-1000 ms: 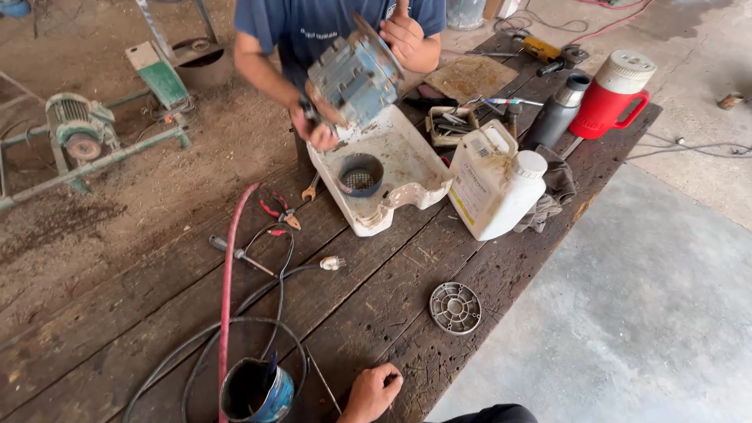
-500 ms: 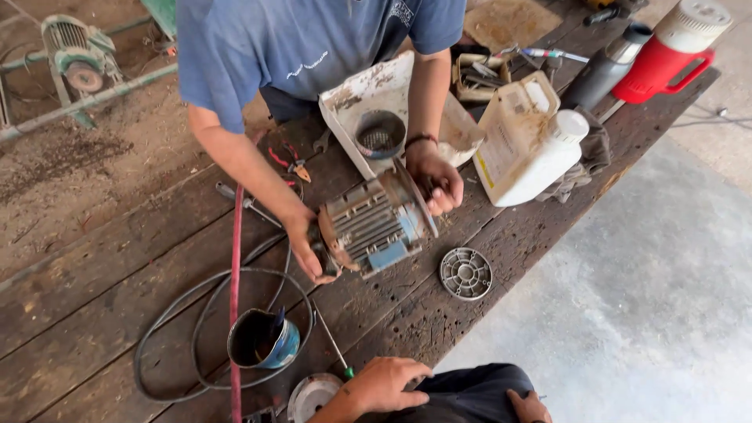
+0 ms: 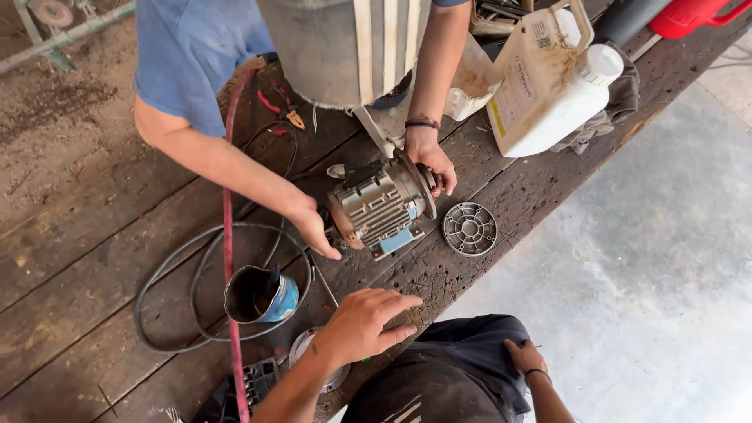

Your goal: Disassembling and repairing an electric motor using various hand tools like a screwdriver, hammer, and pliers on a workbench.

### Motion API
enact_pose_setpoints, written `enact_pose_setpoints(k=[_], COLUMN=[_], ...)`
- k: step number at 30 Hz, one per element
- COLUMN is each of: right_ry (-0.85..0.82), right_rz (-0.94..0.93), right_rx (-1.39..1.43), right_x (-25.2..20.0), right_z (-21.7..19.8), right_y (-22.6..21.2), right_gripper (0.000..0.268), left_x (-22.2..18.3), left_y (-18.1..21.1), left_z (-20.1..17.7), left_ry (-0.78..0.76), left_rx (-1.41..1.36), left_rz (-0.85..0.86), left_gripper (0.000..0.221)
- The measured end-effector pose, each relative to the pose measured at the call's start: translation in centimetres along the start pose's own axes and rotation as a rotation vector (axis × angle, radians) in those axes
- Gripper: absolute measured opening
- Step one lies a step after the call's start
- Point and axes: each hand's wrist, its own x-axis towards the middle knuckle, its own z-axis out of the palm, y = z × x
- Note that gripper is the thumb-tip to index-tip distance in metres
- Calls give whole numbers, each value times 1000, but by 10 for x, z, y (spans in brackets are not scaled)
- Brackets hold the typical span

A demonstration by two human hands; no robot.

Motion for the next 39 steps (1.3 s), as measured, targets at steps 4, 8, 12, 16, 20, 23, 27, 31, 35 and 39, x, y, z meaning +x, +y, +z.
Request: enact_pose_setpoints(k=[4, 8, 12, 16, 20, 23, 27, 31, 35, 39], right_ry=[108, 395, 531, 567, 752, 824, 905, 1011, 1071, 1097], right_rz=[-109, -463, -1036, -1308, -1589, -1641, -1633, -1615, -1643, -1647], right_rx=[149, 622, 795, 707, 459, 272, 52, -64, -76, -74], right_x=[-18, -80, -173, -230, -251, -265, -260, -242, -236, -233], right_z=[-18, -54, -85, -105, -120, -124, -114, -105, -107, -106], right_y=[-28, -97, -171, -219, -259, -281, -313, -313, -312, -311], right_gripper=[76, 43, 18, 16, 36, 52, 58, 58, 58, 59], left_x=[-2, -3, -12, -24, -37, -41, -31, -7, 11, 18], left_y=[-6, -5, -16, -28, -45, -62, -82, -85, -98, -101], left_z=[8, 10, 14, 11, 18, 31, 30, 55, 74, 81], left_ry=[-17, -64, 24, 19, 47, 209, 605, 696, 751, 774], left_rx=[15, -5, 5, -1, -20, -47, -634, -961, -949, -987], left_rz=[2, -16, -20, -101, -236, -365, -440, -440, -402, -458], left_gripper=[46, 48, 49, 49, 48, 46, 81, 113, 123, 107])
